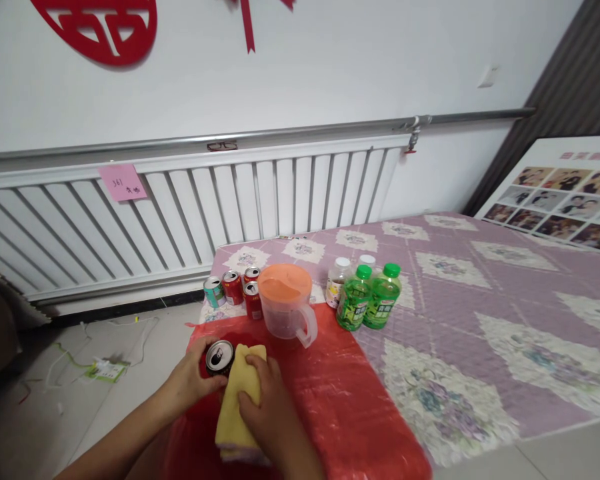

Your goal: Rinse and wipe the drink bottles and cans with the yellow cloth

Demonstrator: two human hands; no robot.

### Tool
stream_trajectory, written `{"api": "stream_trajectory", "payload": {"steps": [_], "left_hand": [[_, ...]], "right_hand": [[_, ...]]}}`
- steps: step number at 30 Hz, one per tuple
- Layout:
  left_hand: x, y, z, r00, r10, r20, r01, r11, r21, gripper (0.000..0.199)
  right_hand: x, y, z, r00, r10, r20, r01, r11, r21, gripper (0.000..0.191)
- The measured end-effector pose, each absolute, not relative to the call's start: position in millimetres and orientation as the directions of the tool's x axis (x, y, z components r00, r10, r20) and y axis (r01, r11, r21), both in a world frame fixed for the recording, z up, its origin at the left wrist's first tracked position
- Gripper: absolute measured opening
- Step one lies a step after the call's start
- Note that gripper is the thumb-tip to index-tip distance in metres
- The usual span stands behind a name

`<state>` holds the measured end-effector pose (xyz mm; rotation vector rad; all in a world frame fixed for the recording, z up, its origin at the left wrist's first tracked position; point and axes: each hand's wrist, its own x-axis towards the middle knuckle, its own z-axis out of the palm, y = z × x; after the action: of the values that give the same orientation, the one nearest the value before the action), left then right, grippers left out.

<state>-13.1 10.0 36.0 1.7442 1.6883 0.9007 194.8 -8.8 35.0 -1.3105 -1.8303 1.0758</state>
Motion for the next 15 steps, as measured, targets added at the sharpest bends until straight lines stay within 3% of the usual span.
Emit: {"api": "stream_trajectory", "payload": {"steps": [3, 10, 15], "left_hand": [[-17, 12, 40, 0.054, 0.996, 0.072, 0.622, -0.090, 0.778, 0.057], [-35, 15, 54, 0.265, 0.964, -0.039, 0.511, -0.106, 0.853, 0.077], [-36, 12, 44, 0.199, 0.980, -0.014, 0.553, -0.101, 0.827, 0.089]], "right_hand": [[195, -9, 35, -0.332, 0.943, -0.022, 0.470, 0.145, -0.871, 0.053], [194, -8, 37, -0.320, 0.948, -0.007, 0.453, 0.146, -0.879, 0.053], [192, -8, 36, -0.283, 0.957, 0.061, 0.396, 0.174, -0.902, 0.054]]}}
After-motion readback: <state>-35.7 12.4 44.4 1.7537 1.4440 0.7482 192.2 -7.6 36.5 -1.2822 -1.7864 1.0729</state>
